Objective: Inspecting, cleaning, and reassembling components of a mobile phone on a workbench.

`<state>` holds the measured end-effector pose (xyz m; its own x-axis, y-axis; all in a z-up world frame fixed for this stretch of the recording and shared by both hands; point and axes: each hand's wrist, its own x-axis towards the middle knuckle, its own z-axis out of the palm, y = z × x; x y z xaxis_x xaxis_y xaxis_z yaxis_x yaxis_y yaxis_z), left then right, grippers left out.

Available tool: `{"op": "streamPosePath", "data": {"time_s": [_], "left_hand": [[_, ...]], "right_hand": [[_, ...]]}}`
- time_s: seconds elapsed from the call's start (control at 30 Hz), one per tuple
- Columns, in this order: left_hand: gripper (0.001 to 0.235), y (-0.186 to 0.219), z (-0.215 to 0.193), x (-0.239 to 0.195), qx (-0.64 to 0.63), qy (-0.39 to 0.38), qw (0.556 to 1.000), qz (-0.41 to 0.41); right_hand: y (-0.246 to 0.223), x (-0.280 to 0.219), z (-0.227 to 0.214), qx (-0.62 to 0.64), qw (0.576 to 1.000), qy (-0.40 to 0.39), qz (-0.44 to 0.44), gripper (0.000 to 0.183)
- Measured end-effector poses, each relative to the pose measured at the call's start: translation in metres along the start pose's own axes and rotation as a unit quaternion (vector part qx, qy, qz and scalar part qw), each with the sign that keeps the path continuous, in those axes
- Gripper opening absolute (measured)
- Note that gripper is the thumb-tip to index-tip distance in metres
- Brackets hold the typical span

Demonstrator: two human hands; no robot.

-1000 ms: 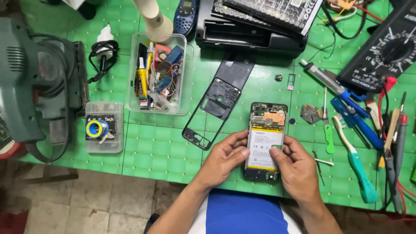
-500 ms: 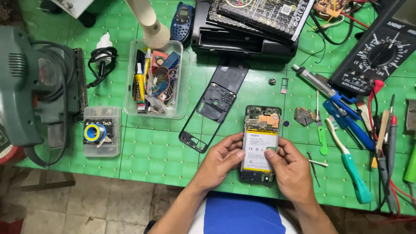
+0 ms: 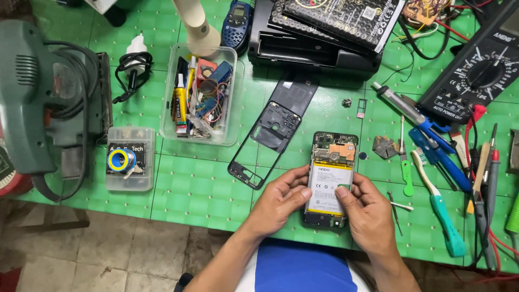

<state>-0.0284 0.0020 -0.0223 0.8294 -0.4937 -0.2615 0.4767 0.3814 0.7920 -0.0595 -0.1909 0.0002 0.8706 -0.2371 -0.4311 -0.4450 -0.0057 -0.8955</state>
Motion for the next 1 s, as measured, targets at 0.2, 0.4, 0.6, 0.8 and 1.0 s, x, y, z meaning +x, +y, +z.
{"op": "streamPosePath", "data": {"time_s": [0.2,0.4,0.6,0.8,1.0], "left_hand": [[0.059,0.0004,0.001,-0.0003,-0.022,-0.004,1.0,-0.004],[0.057,-0.0038,-0.0009,0.0006,-0.013,-0.003,1.0,0.008],[0.058,0.0001,0.0006,-0.0001,-0.011,-0.002,1.0,0.0],[0.058,-0.002,-0.0002,0.0002,-0.001,0.001,1.0,0.004],[0.058,0.0013,0.0011,-0.0003,-0.001,-0.001,1.0,0.001]], "right_hand": [[-0.0001,-0.0007,0.0001,-0.002,1.0,-0.002,-0.011,0.045],[-0.0031,-0.0017,0.0002,-0.011,1.0,-0.005,-0.018,0.045],[-0.005,-0.0025,0.0002,-0.028,0.999,-0.004,-0.016,0.045],[-0.0021,-0.0019,0.0002,-0.021,1.0,-0.002,-0.021,0.044],[-0.0029,-0.0023,0.001,-0.004,1.0,-0.003,-0.022,0.041]]}}
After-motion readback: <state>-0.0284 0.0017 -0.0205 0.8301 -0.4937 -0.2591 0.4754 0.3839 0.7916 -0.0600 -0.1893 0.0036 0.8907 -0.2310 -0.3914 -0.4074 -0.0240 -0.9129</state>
